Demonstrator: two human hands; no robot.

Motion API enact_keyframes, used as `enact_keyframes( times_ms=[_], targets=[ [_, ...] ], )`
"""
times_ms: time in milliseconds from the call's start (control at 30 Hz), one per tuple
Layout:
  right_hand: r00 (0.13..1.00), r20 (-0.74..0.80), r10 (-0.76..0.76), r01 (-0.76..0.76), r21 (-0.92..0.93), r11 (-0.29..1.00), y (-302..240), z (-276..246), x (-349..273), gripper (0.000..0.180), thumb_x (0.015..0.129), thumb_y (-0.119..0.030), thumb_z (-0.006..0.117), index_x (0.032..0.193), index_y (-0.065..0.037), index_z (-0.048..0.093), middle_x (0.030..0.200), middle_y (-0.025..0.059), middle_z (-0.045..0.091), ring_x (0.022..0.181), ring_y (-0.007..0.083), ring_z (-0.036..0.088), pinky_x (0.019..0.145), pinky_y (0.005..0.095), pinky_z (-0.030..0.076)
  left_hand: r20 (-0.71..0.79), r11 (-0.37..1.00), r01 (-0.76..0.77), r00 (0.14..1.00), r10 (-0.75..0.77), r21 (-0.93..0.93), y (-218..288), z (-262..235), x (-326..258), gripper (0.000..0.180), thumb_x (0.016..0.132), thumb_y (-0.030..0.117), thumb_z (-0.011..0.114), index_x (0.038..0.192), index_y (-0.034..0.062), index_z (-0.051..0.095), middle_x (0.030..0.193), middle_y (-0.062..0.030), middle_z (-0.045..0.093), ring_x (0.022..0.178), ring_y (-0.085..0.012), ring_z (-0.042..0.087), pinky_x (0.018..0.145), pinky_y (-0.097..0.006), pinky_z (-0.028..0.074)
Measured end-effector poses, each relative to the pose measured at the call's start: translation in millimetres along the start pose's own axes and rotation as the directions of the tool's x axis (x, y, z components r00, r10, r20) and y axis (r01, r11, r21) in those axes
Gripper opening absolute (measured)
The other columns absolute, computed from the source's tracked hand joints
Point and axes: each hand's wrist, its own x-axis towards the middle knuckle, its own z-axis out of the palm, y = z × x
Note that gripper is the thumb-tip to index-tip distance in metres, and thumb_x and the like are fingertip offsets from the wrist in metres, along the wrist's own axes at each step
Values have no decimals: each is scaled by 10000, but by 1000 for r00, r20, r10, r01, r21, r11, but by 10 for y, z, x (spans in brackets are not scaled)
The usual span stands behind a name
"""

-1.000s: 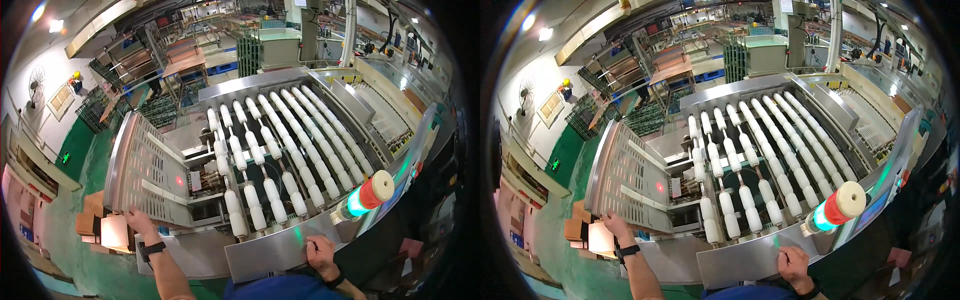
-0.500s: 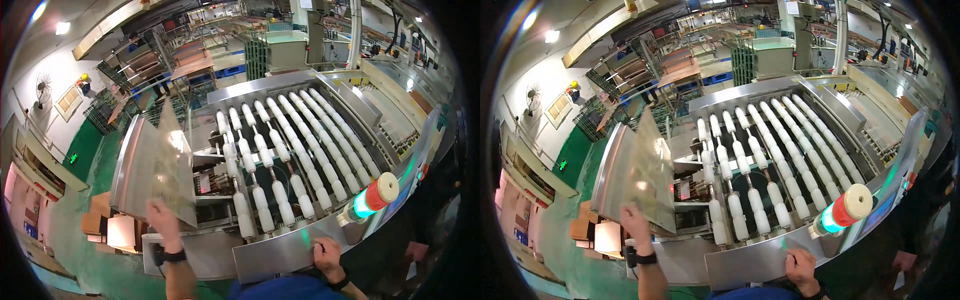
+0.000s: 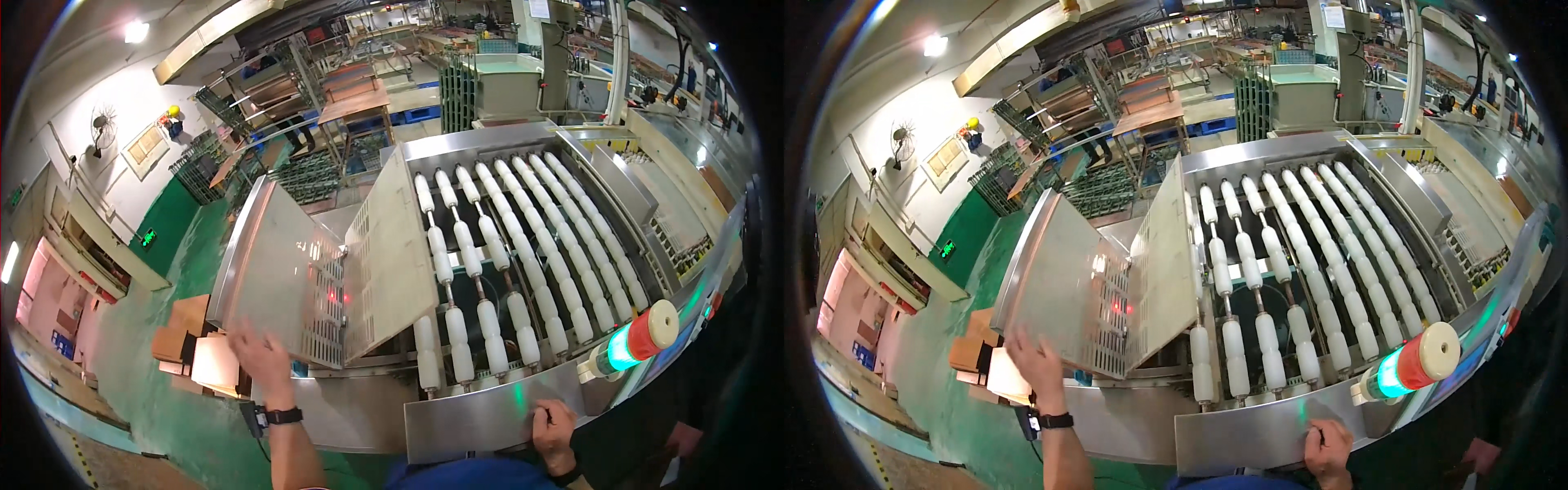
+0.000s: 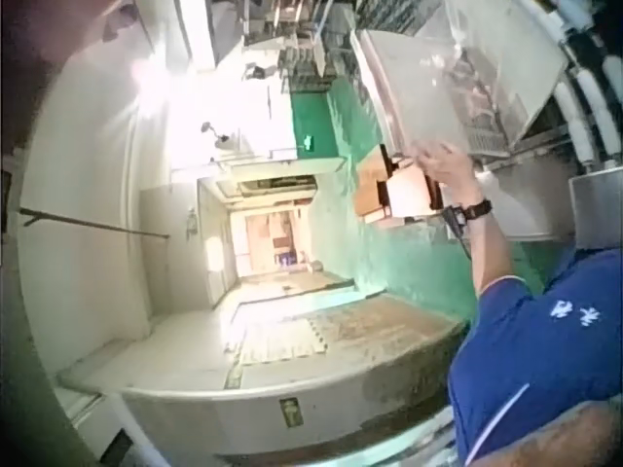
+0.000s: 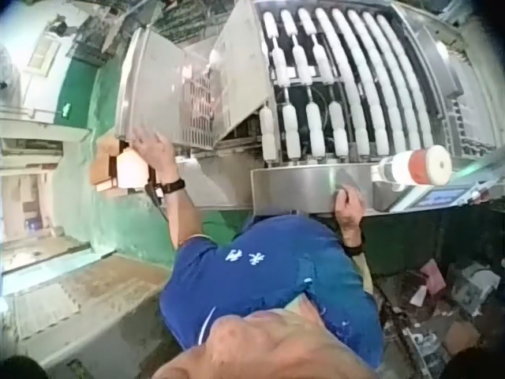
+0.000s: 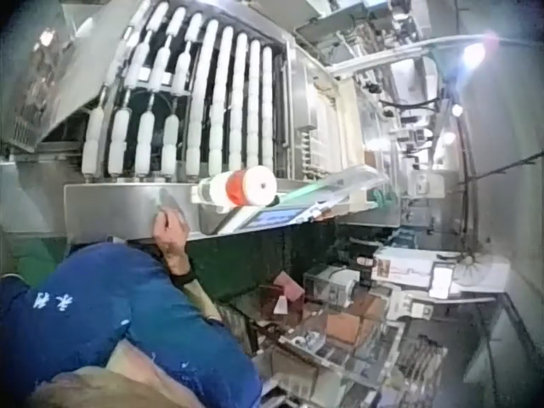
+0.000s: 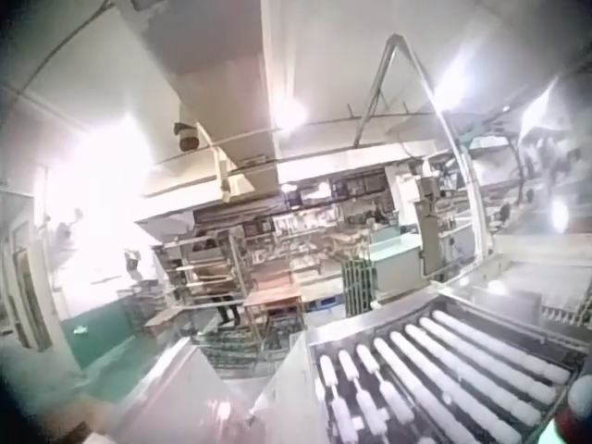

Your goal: Operating an industrial machine with rollers and then walking to a different part of the factory floor through a plastic curtain.

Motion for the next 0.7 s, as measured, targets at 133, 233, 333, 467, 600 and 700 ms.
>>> enact_keyframes(
  times_ms=[133,233,333,467,600,700],
  targets=[
    [1000,-9,-25,25,2,1000,6,32,15,72,823,-9,639,865,6,697,796,174,690,712,379,661,656,444,539,-47,981,13,999,-4,194,-424,47,3,534,895,53,618,1405,-61,505,1498,-268,427,1387,-454,407,1181,-529,351],
    [1000,-4,-29,29,-6,1000,26,32,8,71,824,-14,642,867,1,697,796,170,690,713,377,662,659,444,541,-66,986,19,998,-8,167,-479,94,-57,534,892,38,613,1406,-56,504,1482,-264,435,1390,-447,404,1183,-530,348],
    [1000,12,-28,28,-17,999,51,18,-11,75,834,-22,641,876,1,699,799,171,692,714,372,664,664,435,541,-95,992,40,995,-29,116,-433,134,-86,520,890,22,606,1396,-52,511,1449,-252,457,1379,-439,409,1173,-530,353],
    [1000,18,0,1,-9,1000,59,24,-27,77,837,-30,643,878,1,701,802,172,696,717,368,670,669,430,545,-142,995,26,990,-13,93,-374,141,-60,459,891,2,595,1343,-53,532,1409,-232,484,1348,-429,424,1124,-525,384],
    [1000,2,-4,4,-27,1000,38,26,-28,75,827,-31,654,872,-3,708,795,171,697,715,370,674,671,438,551,-119,999,53,991,-53,-4,-346,161,-43,416,905,7,595,1314,-37,540,1318,-220,538,1263,-406,484,1071,-501,412],
    [1000,-8,10,-10,-4,1000,29,23,-21,75,823,-31,660,869,-5,712,789,173,696,711,375,675,668,446,551,-64,950,178,978,-200,-257,-318,231,-29,409,952,62,617,1343,-19,527,1229,-189,586,1169,-353,552,1007,-464,456]
  ],
)
